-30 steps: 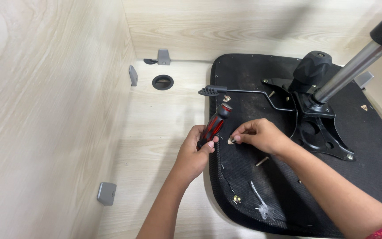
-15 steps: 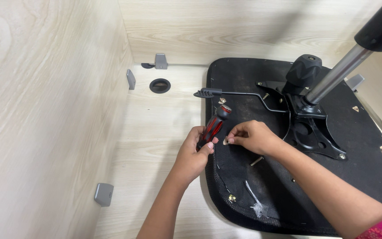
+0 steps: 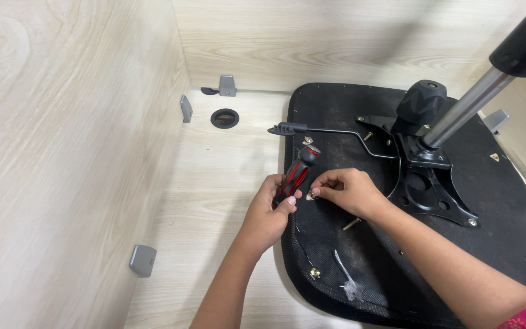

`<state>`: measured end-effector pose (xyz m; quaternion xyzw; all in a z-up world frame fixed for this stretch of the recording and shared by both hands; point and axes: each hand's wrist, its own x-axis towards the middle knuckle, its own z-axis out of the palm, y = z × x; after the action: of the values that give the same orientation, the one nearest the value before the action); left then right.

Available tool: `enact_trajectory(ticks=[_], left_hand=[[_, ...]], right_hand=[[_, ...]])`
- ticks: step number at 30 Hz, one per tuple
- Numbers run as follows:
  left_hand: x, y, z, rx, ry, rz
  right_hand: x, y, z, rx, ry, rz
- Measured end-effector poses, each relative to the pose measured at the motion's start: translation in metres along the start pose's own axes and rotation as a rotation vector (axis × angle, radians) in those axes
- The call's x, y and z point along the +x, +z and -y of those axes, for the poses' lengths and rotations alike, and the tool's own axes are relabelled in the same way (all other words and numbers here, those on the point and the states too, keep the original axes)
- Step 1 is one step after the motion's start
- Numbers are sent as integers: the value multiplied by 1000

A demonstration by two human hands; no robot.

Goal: The person uses a screwdriver to tighten screws into the underside of an office chair seat. The person repeatedly positions and turns the screwdriver to secure multiple fasteners on the chair base.

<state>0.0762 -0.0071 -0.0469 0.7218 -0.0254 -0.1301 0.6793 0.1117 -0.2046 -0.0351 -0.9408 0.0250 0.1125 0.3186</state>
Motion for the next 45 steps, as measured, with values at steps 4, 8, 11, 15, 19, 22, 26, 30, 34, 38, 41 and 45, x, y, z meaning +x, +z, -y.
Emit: enact_trajectory(ticks=[4, 8, 11, 15, 19, 22, 26, 30, 34, 38, 41, 45], left_hand=[[-1, 2, -2, 6, 4, -8], [0, 4, -1, -54, 82, -5], [0, 9, -3, -73, 142, 11], [-4, 15, -13, -36, 104, 13], [-6, 24, -21, 63, 10, -43], [-4, 28, -20, -5, 125, -25], [4, 32, -16, -130, 262, 29], [14, 32, -14, -183, 266, 66], [22, 24, -10, -50, 170, -134], [23, 16, 1, 111, 124, -212], [22, 18, 7, 235, 112, -191], [25, 25, 8, 463, 218, -162]], right_hand=[[0, -2, -6, 94, -8, 4], [4, -7, -17, 417, -50, 1], [3, -17, -21, 712, -213, 27], [-7, -33, -5, 975, -385, 104], [-24, -43, 20, 923, -436, 133], [-32, -46, 32, 951, -404, 103], [-36, -57, 34, 975, -373, 86], [-32, -65, 29, 837, -417, 97], [-29, -74, 26, 992, -304, -41], [-23, -90, 26, 917, -214, -266], [-20, -96, 24, 856, -214, -358], [-13, -96, 19, 817, -266, -385]])
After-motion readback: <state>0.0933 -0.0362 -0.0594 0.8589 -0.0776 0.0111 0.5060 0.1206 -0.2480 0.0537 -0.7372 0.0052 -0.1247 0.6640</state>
